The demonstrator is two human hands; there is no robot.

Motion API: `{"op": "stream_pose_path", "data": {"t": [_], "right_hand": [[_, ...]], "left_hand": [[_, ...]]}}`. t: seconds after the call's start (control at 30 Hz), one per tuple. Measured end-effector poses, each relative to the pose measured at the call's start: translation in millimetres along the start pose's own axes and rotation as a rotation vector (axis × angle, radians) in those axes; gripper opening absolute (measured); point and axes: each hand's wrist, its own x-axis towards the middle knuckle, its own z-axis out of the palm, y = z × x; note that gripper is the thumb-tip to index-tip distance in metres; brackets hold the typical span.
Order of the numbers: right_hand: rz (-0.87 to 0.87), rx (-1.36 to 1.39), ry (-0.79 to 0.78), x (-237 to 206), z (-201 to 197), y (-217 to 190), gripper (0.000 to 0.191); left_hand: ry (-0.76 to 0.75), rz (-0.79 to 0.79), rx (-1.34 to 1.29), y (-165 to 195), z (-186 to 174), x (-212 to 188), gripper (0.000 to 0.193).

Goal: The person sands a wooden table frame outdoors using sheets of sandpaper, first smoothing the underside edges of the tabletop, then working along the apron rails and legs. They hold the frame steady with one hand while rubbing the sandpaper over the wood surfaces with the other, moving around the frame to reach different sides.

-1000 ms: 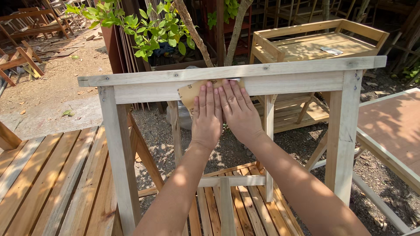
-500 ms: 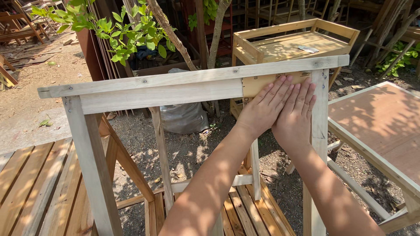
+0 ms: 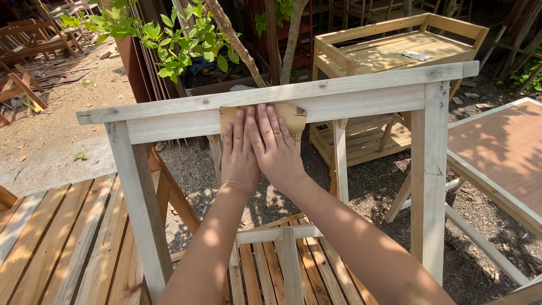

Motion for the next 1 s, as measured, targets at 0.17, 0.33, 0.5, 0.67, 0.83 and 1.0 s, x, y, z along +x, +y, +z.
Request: {"op": "stream_pose_path", "data": {"t": [0.17,0.33,0.5,0.67,0.83,1.0], "right_hand": [[-0.037,-0.055,0.016,-17,-4,47,0.062],[0.02,-0.114,0.008,-48,-32,104,0.061],[0.248,-0.066,0.055,-78,-69,160,0.059],[0.303,-0.053,0.099,-91,-75,166,0.06],[0.2,-0.009,-0.015,-69,-57,122,0.067],[0.03,-0.057,-0.093,-21,-23,48,0.067]], "left_hand": [[0.151,-0.053,-0.168,55,17,20,0.075],[0.372,0.045,-0.143,120,7,50,0.072],[0.433,0.244,-0.176,184,-37,93,0.069],[0.54,0.372,-0.195,176,-54,106,0.064],[0.484,0.39,-0.123,104,-37,72,0.063],[0.358,0.168,-0.051,7,-10,12,0.064]]}}
